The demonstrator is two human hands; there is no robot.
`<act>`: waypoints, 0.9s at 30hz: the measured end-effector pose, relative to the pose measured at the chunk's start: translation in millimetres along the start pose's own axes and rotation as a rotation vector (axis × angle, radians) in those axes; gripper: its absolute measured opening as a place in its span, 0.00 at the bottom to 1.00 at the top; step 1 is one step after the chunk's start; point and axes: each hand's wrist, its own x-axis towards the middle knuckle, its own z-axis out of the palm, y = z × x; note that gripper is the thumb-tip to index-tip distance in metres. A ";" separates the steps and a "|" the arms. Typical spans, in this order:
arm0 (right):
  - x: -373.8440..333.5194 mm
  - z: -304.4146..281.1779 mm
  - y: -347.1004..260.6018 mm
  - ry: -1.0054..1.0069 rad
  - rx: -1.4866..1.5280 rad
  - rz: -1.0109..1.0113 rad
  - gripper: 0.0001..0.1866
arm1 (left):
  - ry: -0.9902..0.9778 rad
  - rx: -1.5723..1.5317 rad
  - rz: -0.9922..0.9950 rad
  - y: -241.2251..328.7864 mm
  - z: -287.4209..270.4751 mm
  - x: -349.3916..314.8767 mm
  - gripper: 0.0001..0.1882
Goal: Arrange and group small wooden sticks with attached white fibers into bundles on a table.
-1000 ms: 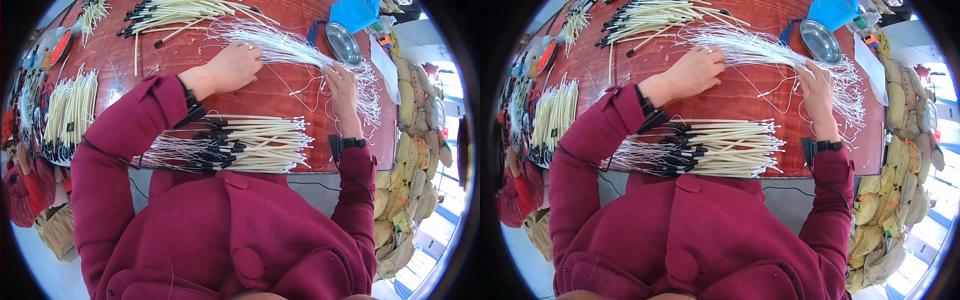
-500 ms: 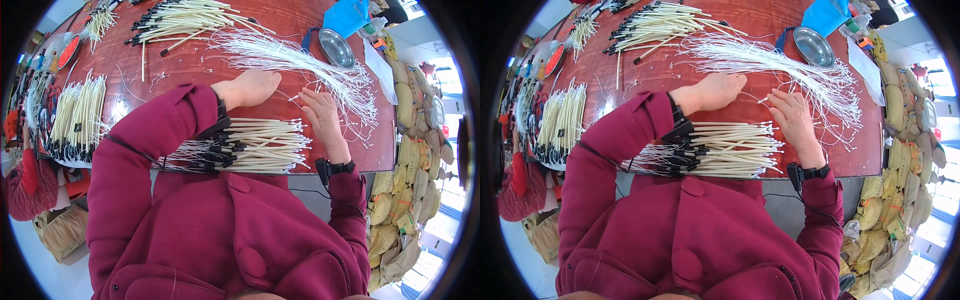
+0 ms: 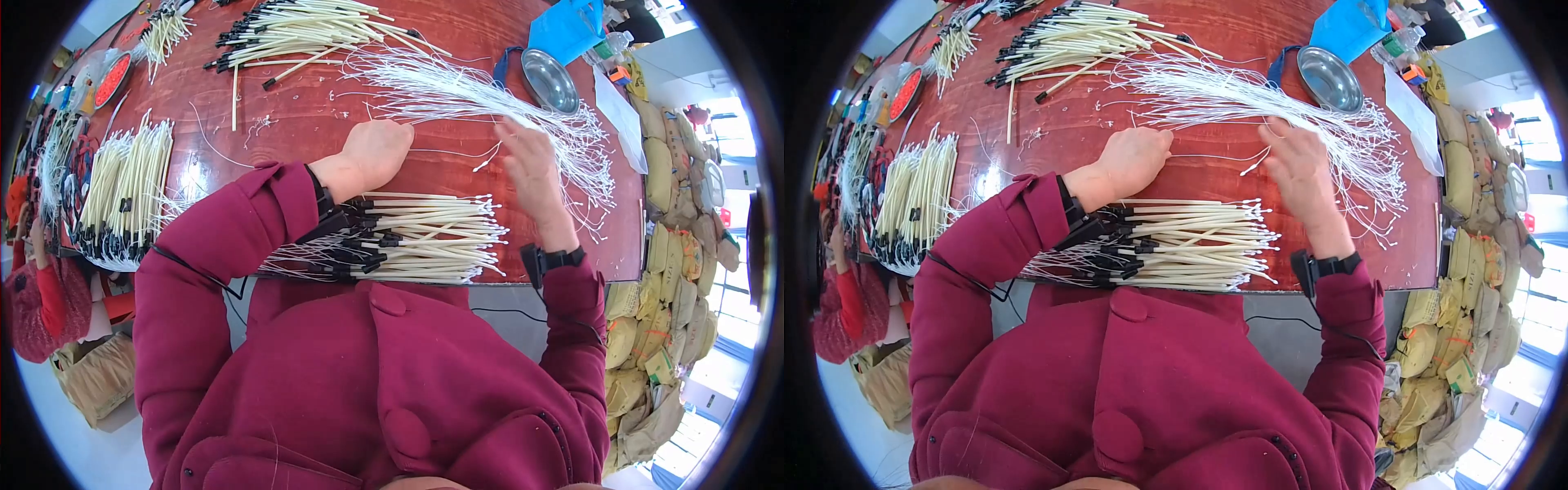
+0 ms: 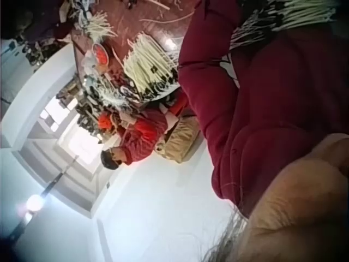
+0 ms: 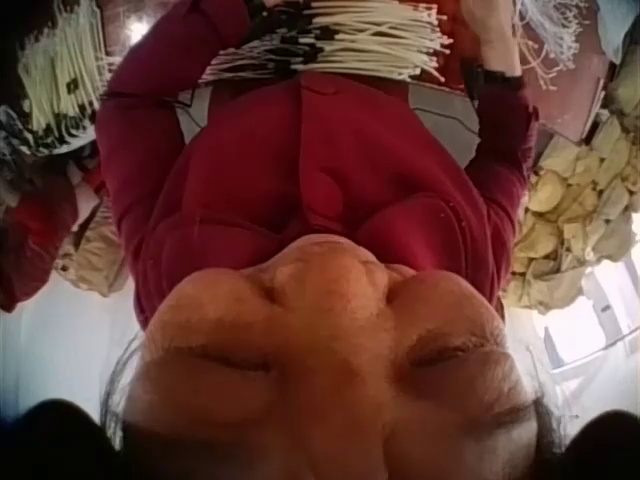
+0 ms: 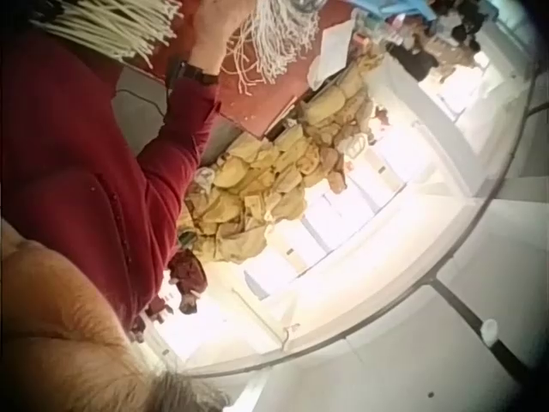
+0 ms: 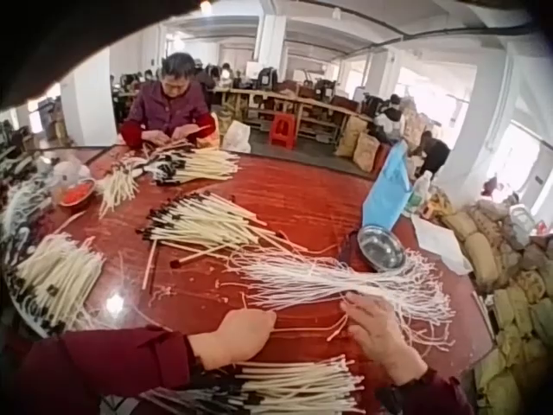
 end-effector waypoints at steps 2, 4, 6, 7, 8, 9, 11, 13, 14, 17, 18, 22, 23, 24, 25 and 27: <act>-3.0 3.2 -16.8 -0.061 0.039 -0.082 0.29 | -0.002 0.001 0.010 0.3 0.0 0.8 0.09; -1.3 7.8 -34.5 -0.093 0.096 -0.090 0.31 | 0.001 0.004 0.008 0.2 -0.4 -0.1 0.09; -0.9 10.8 -41.2 -0.103 0.127 -0.107 0.32 | -0.002 -0.003 -0.009 1.0 -1.9 -0.9 0.10; -2.3 15.8 -41.6 -0.157 0.106 -0.103 0.32 | -0.003 -0.006 -0.019 0.7 -2.8 -1.3 0.10; -3.5 20.8 -41.7 -0.211 0.085 -0.100 0.33 | 0.003 -0.002 -0.028 0.4 -3.5 -1.2 0.10; -3.4 22.9 -42.8 -0.265 0.064 -0.097 0.33 | 0.009 -0.007 -0.002 0.3 -4.1 -0.7 0.10; -6.2 22.0 -47.8 -0.256 0.076 -0.093 0.33 | 0.018 -0.020 0.043 -0.3 -6.2 -5.4 0.11; -8.2 21.2 -51.1 -0.239 0.093 -0.055 0.34 | 0.083 -0.063 0.039 -10.2 -10.5 -14.8 0.11; -6.8 21.5 -51.5 -0.240 0.100 -0.067 0.34 | 0.146 -0.107 0.049 -16.6 -13.6 -20.8 0.11; 0.4 22.5 -51.0 -0.233 0.126 -0.072 0.33 | 0.237 -0.235 -0.019 -33.0 -26.9 -37.7 0.11; 0.5 23.0 -50.1 -0.231 0.133 -0.088 0.33 | 0.266 -0.325 -0.091 -39.2 -31.5 -44.6 0.11; -5.7 20.8 -45.8 -0.216 0.168 -0.070 0.32 | 0.273 -0.493 -0.265 -58.5 -35.5 -62.3 0.12; -5.5 20.6 -45.7 -0.232 0.161 -0.071 0.32 | 0.256 -0.538 -0.304 -62.3 -36.5 -65.6 0.12; -4.9 20.6 -46.0 -0.247 0.153 -0.072 0.32 | 0.266 -0.533 -0.316 -65.5 -37.9 -70.1 0.12; -5.3 20.3 -46.6 -0.264 0.144 -0.066 0.32 | 0.246 -0.524 -0.339 -65.6 -40.5 -74.7 0.12; -4.4 20.4 -48.2 -0.260 0.156 -0.069 0.32 | 0.202 -0.509 -0.382 -66.8 -44.7 -82.1 0.13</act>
